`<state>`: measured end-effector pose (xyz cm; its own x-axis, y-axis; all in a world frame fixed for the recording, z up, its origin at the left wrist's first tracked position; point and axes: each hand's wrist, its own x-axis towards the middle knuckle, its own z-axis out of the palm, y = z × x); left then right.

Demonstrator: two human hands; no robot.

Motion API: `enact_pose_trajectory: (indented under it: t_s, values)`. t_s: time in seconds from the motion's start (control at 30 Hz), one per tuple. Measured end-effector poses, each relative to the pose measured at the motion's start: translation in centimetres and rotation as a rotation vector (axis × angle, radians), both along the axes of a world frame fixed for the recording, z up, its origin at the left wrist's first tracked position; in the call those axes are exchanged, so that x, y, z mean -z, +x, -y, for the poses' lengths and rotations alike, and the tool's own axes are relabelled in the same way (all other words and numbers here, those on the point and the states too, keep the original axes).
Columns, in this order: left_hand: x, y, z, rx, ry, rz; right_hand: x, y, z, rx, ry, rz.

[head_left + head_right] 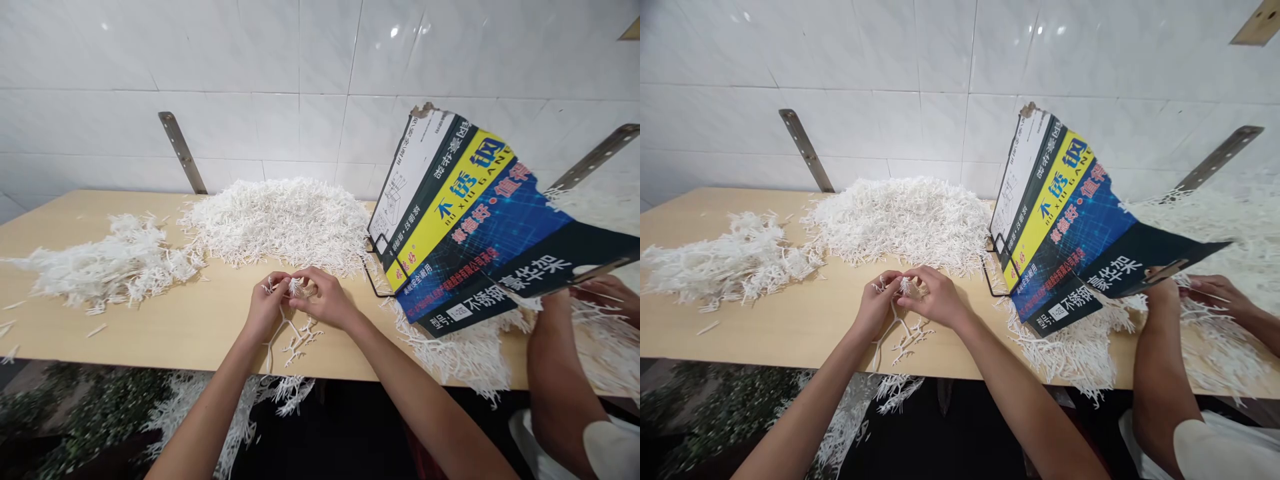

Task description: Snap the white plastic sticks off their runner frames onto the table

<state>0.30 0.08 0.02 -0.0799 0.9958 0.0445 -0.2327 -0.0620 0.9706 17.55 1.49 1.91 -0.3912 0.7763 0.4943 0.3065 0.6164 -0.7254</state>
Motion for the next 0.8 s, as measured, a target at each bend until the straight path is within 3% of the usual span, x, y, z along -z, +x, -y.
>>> enact_pose_trajectory:
  t_s: [0.07,0.23,0.6,0.7,0.8]
  values:
    - [0.0,0.0,0.1,0.024,0.011,-0.02,0.4,-0.4,0.0,0.047,0.035,0.008]
    - [-0.1,0.1,0.4,0.15,-0.017,-0.112,1.2,-0.6,-0.8,0.186,-0.099,-0.161]
    - [-0.6,0.1,0.8,0.104,0.041,-0.397,1.5,-0.4,-1.3,0.142,-0.264,-0.135]
    - [-0.2,0.1,0.5,0.144,0.046,-0.442,2.2,-0.4,-1.8,0.25,-0.26,-0.168]
    - [0.2,0.1,0.3,0.197,0.047,-0.473,2.9,0.1,-2.3,0.47,-0.244,-0.256]
